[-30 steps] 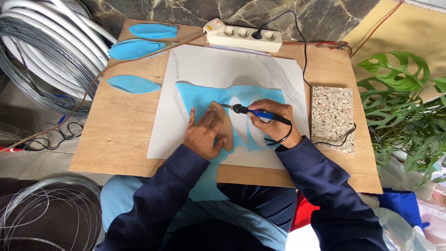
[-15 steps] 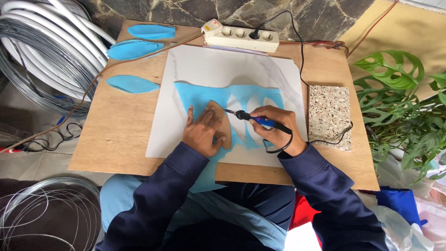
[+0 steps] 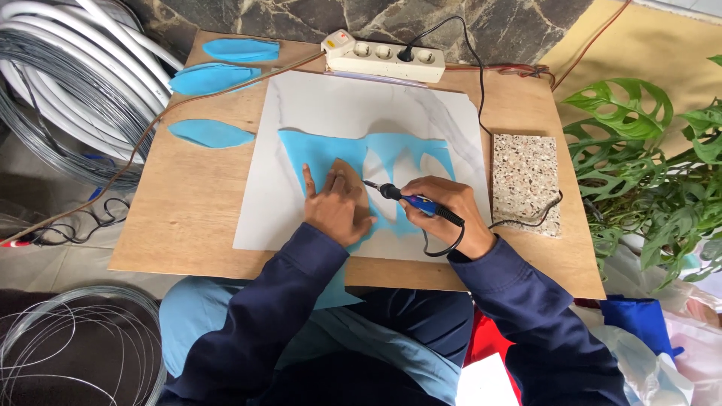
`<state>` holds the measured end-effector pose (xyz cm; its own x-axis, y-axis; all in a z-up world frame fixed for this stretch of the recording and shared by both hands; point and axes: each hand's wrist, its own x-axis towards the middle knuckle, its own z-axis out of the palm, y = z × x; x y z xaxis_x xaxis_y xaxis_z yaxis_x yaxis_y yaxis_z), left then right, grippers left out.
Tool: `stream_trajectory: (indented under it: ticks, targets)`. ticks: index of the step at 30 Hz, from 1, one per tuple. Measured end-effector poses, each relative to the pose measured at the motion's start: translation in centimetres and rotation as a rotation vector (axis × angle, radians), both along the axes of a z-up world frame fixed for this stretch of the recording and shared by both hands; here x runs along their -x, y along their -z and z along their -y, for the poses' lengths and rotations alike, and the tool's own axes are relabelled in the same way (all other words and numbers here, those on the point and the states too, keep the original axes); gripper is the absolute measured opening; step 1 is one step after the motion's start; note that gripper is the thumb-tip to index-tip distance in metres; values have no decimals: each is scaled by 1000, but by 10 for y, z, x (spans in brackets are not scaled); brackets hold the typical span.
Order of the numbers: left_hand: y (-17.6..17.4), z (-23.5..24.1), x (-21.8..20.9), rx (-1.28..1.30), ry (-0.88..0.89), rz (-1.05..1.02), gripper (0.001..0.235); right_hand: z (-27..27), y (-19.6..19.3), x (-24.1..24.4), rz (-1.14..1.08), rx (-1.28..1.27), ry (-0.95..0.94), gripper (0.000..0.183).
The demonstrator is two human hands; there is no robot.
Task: Using a heat-cutting tool to cut out leaf-shaped pieces from blue synthetic fabric on a workshop table.
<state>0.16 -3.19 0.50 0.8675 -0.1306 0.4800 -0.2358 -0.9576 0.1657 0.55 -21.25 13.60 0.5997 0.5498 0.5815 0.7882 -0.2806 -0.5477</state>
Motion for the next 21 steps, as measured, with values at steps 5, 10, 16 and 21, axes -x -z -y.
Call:
stream_trajectory:
  ticks: [5,10,16,21]
  targets:
    - [-13,5,4,-21,-44,-48,59,2,-1,3,-7,2,-15,6]
    - [-15,4,7,-1,-39,-25,57,3,-3,10,5,22,-22,5]
    - [-13,3,7,14,-28,-6,55,4,-9,20,-17,33,-29,4]
    - [-8,1,6,21,-14,-19,52,5,-11,27,7,55,-31,3]
